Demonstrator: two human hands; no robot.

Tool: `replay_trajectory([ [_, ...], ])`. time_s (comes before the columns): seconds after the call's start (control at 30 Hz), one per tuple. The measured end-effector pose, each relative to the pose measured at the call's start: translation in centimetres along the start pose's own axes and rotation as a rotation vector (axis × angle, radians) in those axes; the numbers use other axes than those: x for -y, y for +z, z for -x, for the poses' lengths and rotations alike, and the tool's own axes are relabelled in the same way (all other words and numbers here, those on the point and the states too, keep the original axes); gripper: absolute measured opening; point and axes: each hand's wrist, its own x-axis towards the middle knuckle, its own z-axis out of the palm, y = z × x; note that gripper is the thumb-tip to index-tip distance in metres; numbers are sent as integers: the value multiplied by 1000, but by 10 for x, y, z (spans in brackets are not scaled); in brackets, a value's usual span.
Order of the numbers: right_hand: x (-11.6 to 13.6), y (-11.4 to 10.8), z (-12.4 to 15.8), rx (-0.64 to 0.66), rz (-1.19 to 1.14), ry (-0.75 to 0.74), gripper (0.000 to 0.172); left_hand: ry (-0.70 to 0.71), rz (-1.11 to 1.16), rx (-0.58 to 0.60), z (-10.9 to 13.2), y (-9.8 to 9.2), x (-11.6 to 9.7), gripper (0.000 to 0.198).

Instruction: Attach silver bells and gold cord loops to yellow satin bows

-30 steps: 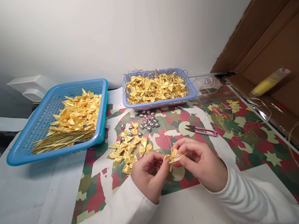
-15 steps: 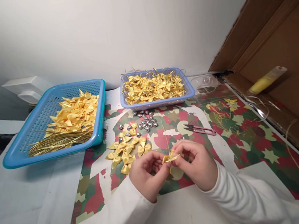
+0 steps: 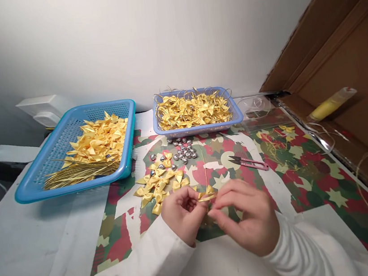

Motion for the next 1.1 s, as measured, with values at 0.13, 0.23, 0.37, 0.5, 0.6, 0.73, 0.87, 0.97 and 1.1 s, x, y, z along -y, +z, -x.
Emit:
replay_trajectory([
  [0.13, -1, 1, -1, 86, 242, 39, 14, -13, -77, 28, 4, 2, -5, 22],
  [0.23, -7, 3, -2, 103, 349, 143, 14, 14, -172, 59, 6, 2, -10, 21],
  [0.37, -10, 5, -3, 244, 280, 278, 23, 52, -260, 154, 6, 0, -10, 20],
  [0.5, -10, 6, -5, 249, -69, 388, 24, 33, -236, 208, 5, -1, -9, 20],
  [0.6, -10, 5, -6, 176, -348, 396, 20, -19, -97, 148, 2, -2, -9, 23],
  [0.73, -11, -5, -8, 120, -748, 294, 18, -88, 27, 100, -8, -7, -7, 28],
  [0.87, -9, -27, -14, -1, -911, 214, 16, -78, 47, 70, -16, -9, -1, 26],
  [0.97, -6, -41, -19, -102, -871, 206, 15, -34, -42, 56, -16, -11, 2, 24],
  [1.1, 2, -50, -21, -144, -910, 184, 14, 306, -445, -51, -13, -16, -2, 19],
])
